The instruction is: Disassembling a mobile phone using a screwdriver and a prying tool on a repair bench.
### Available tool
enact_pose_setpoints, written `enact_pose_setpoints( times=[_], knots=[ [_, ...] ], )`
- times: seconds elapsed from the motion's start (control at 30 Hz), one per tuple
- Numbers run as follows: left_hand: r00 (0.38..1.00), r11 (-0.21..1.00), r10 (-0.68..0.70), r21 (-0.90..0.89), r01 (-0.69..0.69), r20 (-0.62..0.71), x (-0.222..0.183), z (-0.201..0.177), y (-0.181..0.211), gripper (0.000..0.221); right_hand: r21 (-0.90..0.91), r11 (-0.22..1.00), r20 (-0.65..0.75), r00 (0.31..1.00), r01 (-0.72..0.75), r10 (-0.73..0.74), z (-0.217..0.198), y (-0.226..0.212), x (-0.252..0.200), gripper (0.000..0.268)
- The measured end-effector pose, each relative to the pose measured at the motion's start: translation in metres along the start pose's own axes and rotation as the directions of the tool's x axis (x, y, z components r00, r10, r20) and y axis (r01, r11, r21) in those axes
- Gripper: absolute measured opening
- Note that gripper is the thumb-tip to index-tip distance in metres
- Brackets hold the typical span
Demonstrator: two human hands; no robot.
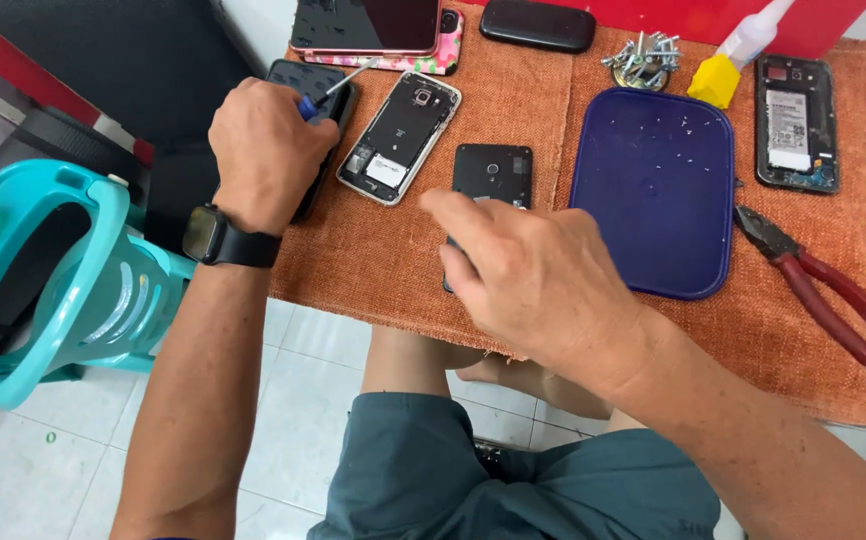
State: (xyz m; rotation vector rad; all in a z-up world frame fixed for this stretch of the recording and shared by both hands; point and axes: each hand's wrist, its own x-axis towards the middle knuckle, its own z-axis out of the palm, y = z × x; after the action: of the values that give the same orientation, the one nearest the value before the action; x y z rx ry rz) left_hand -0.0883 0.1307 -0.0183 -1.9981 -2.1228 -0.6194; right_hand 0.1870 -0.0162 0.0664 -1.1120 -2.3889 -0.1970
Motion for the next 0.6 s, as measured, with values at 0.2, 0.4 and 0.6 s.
enact_pose_setpoints(
  times=[0.2,0.4,0.6],
  knots=[
    [0.993,0.993,0.110,0.051,-0.108,-0.030,-0.005,-0.001,0.001,0.032,0.121,0.991,-0.007,0.998,0.064,-0.063,0.008,-0.002,0.007,0.017],
    [0.879,0.965,0.256,0.051,-0.257,-0.403,-0.074,-0.055,0.051,0.033,0.471,0.882,0.272,0.948,0.018,-0.165,-0.015,-0.002,0.012,0.048],
    [0.993,0.967,-0.049,-0.242,0.074,0.107,-0.102,-0.031,0.093,0.044,0.148,0.984,0.113,0.987,0.098,-0.116,0.001,-0.001,0.013,0.016]
  ],
)
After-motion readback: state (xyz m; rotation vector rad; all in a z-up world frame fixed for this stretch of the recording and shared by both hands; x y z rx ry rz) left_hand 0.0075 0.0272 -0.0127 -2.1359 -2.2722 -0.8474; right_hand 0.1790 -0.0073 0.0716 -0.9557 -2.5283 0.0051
